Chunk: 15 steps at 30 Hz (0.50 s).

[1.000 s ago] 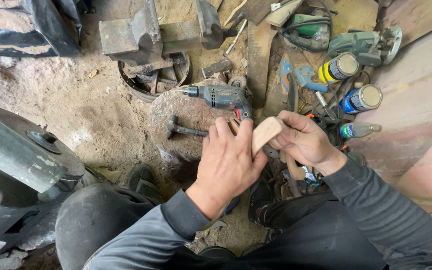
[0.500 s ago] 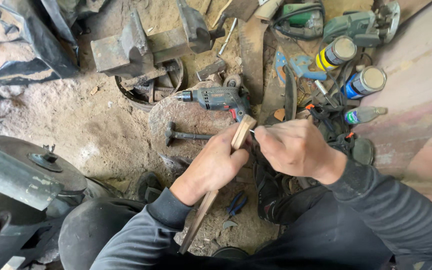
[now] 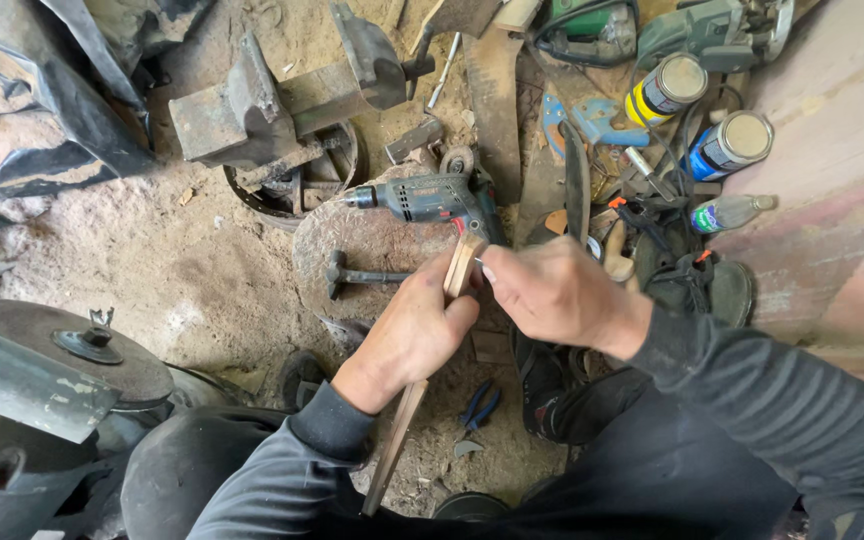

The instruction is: The person inserts a metal rod into a curved wooden piece, drills a hole, and secures the rod with pliers. They then attach a wooden handle and use a power sander to smooth the surface.

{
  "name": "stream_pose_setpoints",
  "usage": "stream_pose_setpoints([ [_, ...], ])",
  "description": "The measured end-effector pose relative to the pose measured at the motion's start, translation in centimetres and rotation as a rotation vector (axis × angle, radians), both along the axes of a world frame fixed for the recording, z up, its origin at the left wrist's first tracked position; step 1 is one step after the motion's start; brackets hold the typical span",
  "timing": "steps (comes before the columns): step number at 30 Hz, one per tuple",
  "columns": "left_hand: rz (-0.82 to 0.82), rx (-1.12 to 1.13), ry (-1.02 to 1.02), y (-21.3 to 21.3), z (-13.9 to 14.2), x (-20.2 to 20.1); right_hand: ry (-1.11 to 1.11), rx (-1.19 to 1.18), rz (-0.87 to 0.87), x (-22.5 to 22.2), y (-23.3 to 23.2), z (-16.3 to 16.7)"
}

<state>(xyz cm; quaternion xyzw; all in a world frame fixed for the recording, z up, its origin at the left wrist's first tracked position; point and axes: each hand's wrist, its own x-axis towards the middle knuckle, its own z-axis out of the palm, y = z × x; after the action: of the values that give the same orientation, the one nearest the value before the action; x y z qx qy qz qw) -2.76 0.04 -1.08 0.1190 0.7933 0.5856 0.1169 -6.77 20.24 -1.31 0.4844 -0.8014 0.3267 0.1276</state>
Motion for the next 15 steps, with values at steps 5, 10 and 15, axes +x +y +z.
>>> stream_pose_setpoints([
  [5,0.028,-0.071,-0.076,-0.2,-0.2,-0.1,0.096,0.072,0.005,-0.7,-0.1,0.1],
  [10,0.099,-0.114,-0.006,-0.3,-0.6,-0.1,-0.813,-0.281,-0.189,1.7,-1.5,-1.9],
  [15,0.099,-0.116,-0.023,-0.4,-0.9,-0.2,-1.356,-0.582,-0.150,1.4,-2.0,-1.6],
])
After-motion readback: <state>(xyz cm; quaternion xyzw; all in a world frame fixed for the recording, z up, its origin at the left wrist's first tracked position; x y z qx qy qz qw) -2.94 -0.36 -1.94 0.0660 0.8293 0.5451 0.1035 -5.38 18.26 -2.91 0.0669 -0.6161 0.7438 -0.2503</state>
